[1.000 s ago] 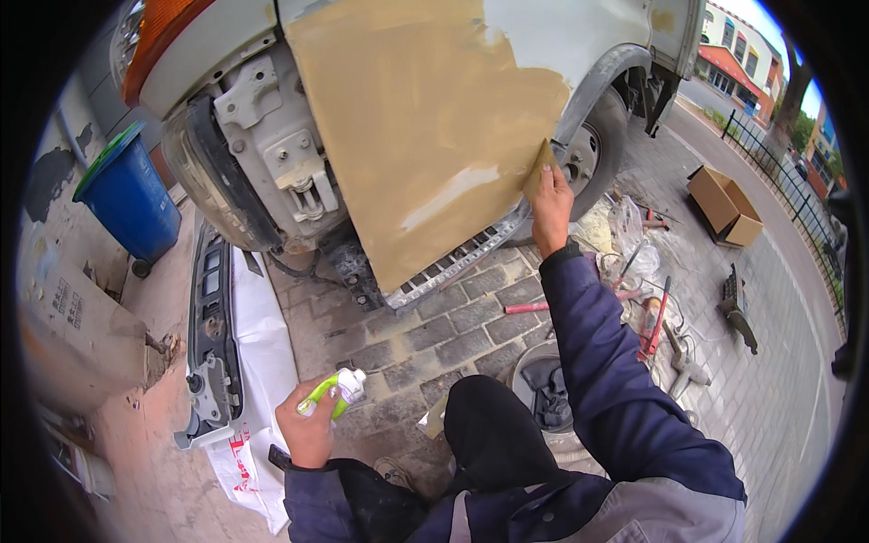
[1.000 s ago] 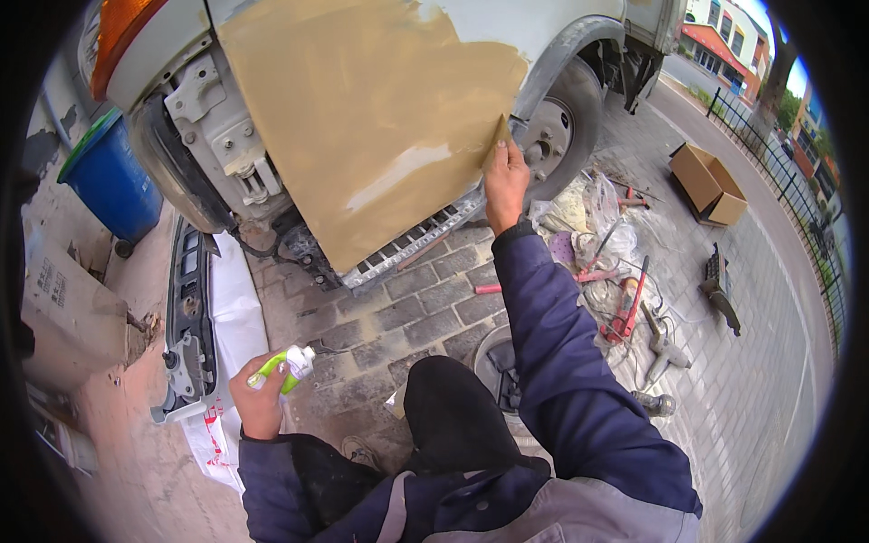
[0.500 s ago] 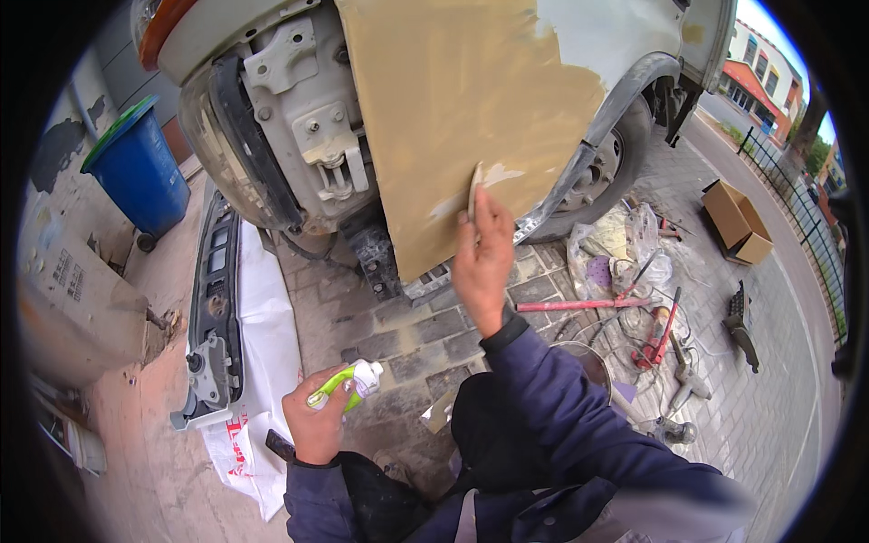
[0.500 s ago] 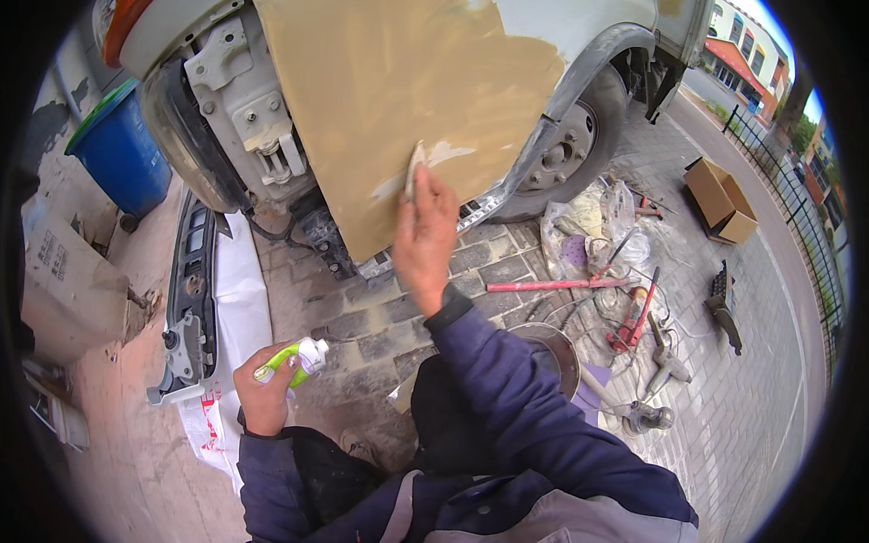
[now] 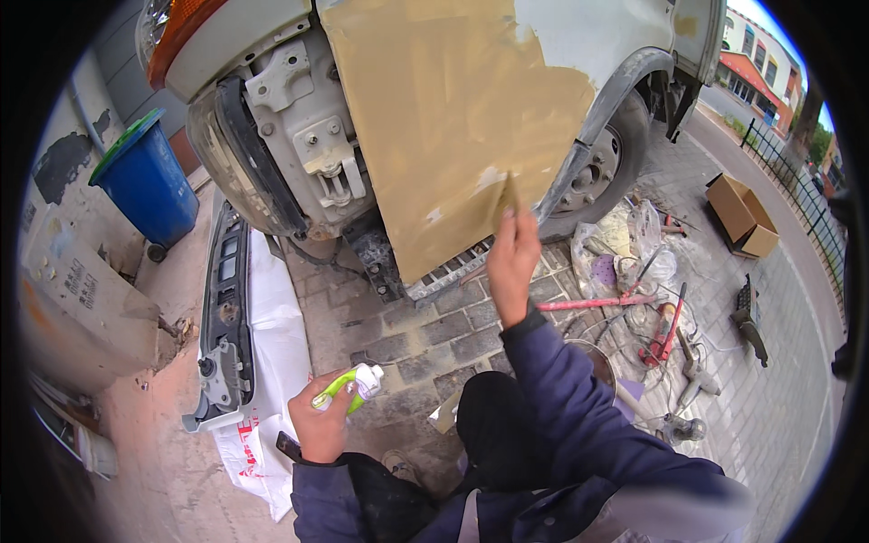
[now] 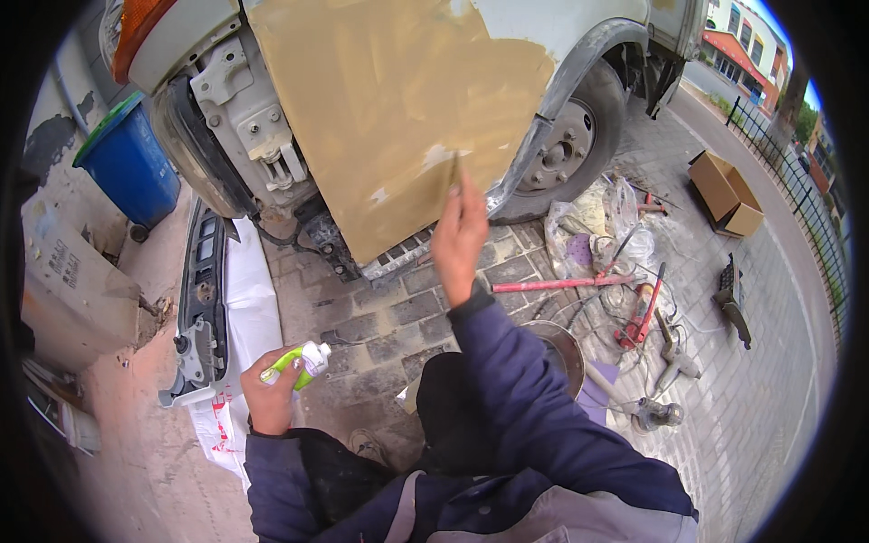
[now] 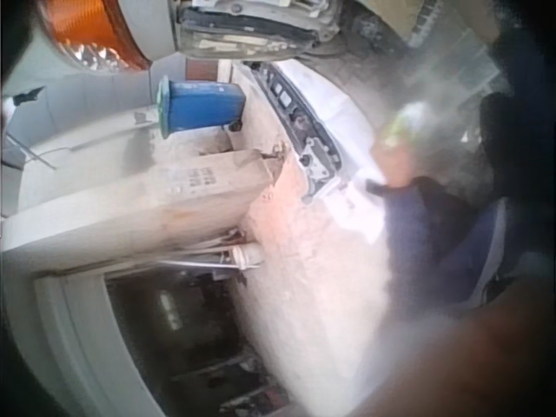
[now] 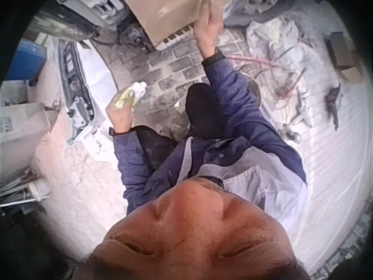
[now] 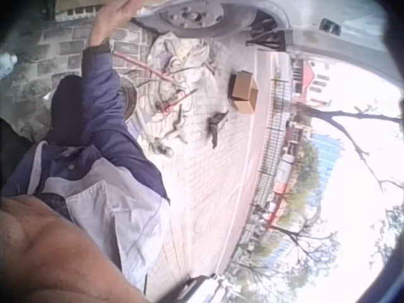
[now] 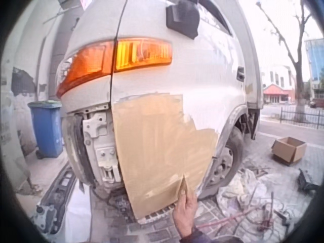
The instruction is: The person applies body filler to the front fender of a white truck using a spreader. They repeatedly dispense filler from a tube onto the spreader and smooth it across the surface.
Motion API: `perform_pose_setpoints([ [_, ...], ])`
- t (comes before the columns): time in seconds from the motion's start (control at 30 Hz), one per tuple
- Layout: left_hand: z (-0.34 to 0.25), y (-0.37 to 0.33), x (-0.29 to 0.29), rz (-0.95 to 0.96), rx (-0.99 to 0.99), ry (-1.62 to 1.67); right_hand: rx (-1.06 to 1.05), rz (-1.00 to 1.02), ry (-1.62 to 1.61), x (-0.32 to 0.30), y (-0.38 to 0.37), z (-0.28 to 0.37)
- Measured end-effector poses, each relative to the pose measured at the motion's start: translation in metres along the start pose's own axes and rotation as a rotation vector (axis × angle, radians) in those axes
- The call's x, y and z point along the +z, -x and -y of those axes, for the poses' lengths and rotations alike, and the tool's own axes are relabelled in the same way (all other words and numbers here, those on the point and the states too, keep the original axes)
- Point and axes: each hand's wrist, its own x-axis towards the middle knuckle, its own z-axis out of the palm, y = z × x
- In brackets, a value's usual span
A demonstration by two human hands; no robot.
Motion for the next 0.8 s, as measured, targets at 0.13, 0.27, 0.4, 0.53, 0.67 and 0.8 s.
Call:
perform_pose_setpoints([
  [0.13,-0.003,-0.002,-0.002,-0.004,-0.015,-0.048,-0.084,-0.132,0.107,0.019,-0.03,-0.011],
  [0.27,-0.003,-0.002,-0.002,-0.004,-0.043,-0.031,-0.323,-0.062,0.254,0.063,0.032,0.004],
  [0.4,0.0,-0.006,0.002,-0.003,0.006,-0.068,-0.312,0.219,0.087,0.053,0.1,0.024],
  [0.53,-0.002,-0.002,0.0,0.007,-0.033,-0.045,-0.363,0.096,0.142,0.023,0.068,0.012],
  [0.67,-0.007,0.006,-0.006,-0.005,-0.047,-0.029,-0.119,-0.186,0.081,-0.002,-0.019,-0.016],
  [0.8,-0.012,0.007,-0.009,-0.013,-0.01,-0.002,0.061,-0.129,-0.027,0.007,-0.043,-0.018],
])
